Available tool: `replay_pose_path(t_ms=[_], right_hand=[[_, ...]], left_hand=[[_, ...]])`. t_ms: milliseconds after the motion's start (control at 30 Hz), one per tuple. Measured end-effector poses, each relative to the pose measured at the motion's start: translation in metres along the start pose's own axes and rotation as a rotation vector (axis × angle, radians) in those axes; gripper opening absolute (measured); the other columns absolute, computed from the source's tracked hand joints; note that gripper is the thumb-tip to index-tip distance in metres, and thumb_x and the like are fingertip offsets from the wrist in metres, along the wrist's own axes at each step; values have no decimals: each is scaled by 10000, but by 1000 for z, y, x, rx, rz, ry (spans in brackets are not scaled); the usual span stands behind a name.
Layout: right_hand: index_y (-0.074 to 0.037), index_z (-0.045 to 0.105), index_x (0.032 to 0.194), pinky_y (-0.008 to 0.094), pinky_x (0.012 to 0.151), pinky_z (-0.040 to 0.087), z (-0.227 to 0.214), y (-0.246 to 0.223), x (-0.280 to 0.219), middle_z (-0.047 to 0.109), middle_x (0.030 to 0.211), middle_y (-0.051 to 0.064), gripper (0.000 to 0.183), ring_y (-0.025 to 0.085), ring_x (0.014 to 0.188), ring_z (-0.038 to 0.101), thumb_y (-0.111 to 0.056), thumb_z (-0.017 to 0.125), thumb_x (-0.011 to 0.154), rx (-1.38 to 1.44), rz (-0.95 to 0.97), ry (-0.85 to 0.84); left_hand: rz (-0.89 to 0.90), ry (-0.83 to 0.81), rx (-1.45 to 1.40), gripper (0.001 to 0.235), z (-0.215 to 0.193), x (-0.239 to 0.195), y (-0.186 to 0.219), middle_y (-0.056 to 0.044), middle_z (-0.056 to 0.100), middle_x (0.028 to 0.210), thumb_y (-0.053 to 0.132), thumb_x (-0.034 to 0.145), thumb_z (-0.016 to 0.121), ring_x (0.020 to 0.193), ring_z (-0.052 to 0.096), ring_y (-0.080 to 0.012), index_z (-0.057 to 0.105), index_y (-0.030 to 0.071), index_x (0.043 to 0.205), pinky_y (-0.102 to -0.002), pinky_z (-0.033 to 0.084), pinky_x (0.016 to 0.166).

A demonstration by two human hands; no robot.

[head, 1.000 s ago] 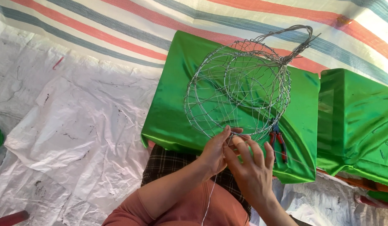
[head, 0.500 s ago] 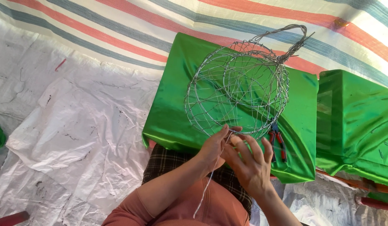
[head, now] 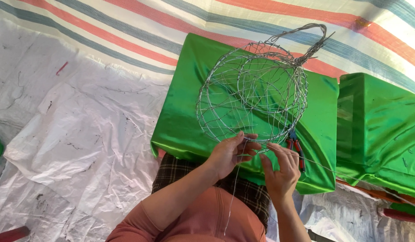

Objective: The person uses pliers to cut and bend thin metal wire while attaching it to a wire basket frame. They repeatedly wrap the wire around the frame and trim excess wire with pliers. The work is performed on a green-covered surface with a striped tarp in the background.

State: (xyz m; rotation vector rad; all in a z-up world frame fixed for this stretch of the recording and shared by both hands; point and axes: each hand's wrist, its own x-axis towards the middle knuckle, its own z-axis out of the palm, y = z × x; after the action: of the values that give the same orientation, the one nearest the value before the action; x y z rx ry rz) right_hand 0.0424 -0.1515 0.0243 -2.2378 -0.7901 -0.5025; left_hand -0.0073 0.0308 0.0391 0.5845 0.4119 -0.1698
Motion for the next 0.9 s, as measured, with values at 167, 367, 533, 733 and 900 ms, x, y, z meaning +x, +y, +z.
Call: replay_pose_path(t_ms=[167,367,533,733,900], right_hand=[[-56,761,1099,439,890,525,12,-12,5,762,1081,103,285,290,1041,669,-202,849,871,-84,-96,-3],[-195,787,1050,378,865,527,14,-47,-4,622,1233,101,175,286,1081,520,-155,857,894,-125,-460,90],[-139,781,1048,400,863,590,14,-39,-3,640,1191,98,179,302,1003,617,-199,850,893,-53,-539,30],[-89,737,977,400,799,573,7,-50,8,707,1092,110,182,301,928,634,-268,706,970,-22,-541,55],[-68,740,980,405,815,566,0,-56,12,709,1069,126,163,313,926,627,-229,718,964,-29,-552,35]], left_hand=[[-9,42,44,420,4,-6,6,-86,745,1056,346,1133,365,955,658,-196,685,99,1248,-341,489,809],[-29,29,156,469,3,-9,13,-113,696,1189,360,1131,291,1029,583,-238,666,104,1250,-339,450,773],[41,1,304,412,-8,-5,8,-100,734,1176,318,1094,413,999,635,-213,704,72,1249,-342,494,824],[1410,204,1558,225,-38,-12,-6,-158,667,1067,81,989,671,931,589,-273,685,-39,1178,-358,535,765],[1411,116,2055,357,-44,-10,5,-77,596,1458,209,1019,601,1265,559,-288,651,158,1369,-458,366,1014]])
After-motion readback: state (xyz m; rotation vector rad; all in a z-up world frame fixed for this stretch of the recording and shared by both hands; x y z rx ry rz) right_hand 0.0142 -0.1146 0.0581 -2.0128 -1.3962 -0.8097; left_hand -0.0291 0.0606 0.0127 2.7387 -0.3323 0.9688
